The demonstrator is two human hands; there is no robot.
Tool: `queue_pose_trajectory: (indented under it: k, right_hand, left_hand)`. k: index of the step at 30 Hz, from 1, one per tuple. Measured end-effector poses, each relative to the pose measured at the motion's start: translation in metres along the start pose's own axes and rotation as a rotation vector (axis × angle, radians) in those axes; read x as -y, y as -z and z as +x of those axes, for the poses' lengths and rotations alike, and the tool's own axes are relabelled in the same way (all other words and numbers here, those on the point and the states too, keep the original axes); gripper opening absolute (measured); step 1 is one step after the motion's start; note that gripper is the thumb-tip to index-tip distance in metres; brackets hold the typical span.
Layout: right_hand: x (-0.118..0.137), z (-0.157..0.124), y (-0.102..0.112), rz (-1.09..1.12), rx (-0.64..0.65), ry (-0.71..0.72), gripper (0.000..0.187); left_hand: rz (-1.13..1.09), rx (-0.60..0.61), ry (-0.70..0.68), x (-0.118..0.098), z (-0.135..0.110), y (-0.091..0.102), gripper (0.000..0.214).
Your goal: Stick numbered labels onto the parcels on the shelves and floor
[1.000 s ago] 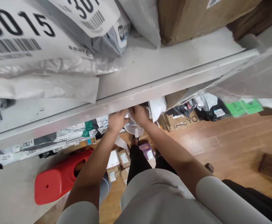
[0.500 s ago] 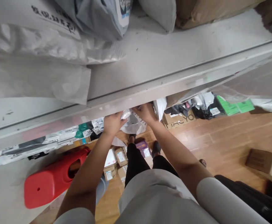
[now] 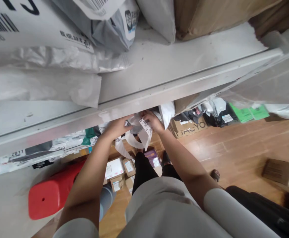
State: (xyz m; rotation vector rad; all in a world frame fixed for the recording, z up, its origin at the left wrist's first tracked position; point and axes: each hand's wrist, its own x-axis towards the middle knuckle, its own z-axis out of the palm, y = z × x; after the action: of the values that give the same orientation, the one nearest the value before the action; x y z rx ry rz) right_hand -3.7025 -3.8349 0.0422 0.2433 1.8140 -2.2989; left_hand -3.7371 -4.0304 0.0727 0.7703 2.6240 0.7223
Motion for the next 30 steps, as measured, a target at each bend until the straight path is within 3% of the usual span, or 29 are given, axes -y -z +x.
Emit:
queue_pose_trajectory:
  k: [4, 9, 15, 17, 21, 23, 24, 28, 30]
  right_hand:
    - [-0.004, -0.005, 0.001, 0.088, 0.057, 0.015, 0.015]
    - [-0.006, -0.008, -0.001, 0.193, 0.111, 0.078, 0.027]
    - [-0.006, -0.01, 0.0, 0.187, 0.075, 0.078, 0.032]
    - [-0.008, -0.009, 0.0, 0.175, 0.059, 0.059, 0.035]
    - [-0.01, -0.007, 0.001, 0.143, -0.018, 0.005, 0.041]
    - [-0.01, -0.006, 0.002, 0.127, -0.036, -0.016, 0.042]
    - [-0.009, -0.005, 0.002, 0.117, -0.034, -0.022, 0.042]
    - [-0.006, -0.003, 0.002, 0.011, -0.048, -0.005, 0.039]
    - [-0.006, -0.002, 0.001, -0.045, -0.082, 0.016, 0.038]
  left_hand:
    - [-0.098, -0.051, -0.038, 0.003, -0.005, 0.004, 0.057]
    - [-0.083, -0.231, -0.086, -0.01, -0.023, 0.004, 0.043]
    - [-0.122, -0.361, -0.126, -0.016, -0.047, -0.004, 0.022]
    - [-0.103, -0.444, -0.054, -0.018, -0.055, -0.007, 0.022]
    - [-0.002, -0.626, 0.242, -0.024, -0.074, -0.01, 0.034]
    - [-0.069, -0.577, 0.341, -0.028, -0.082, -0.008, 0.035]
    - [-0.147, -0.492, 0.345, -0.03, -0.085, -0.005, 0.035]
    - [-0.442, -0.027, 0.166, -0.044, -0.077, 0.009, 0.039]
    - [-0.423, 0.005, 0.15, -0.052, -0.06, 0.013, 0.042]
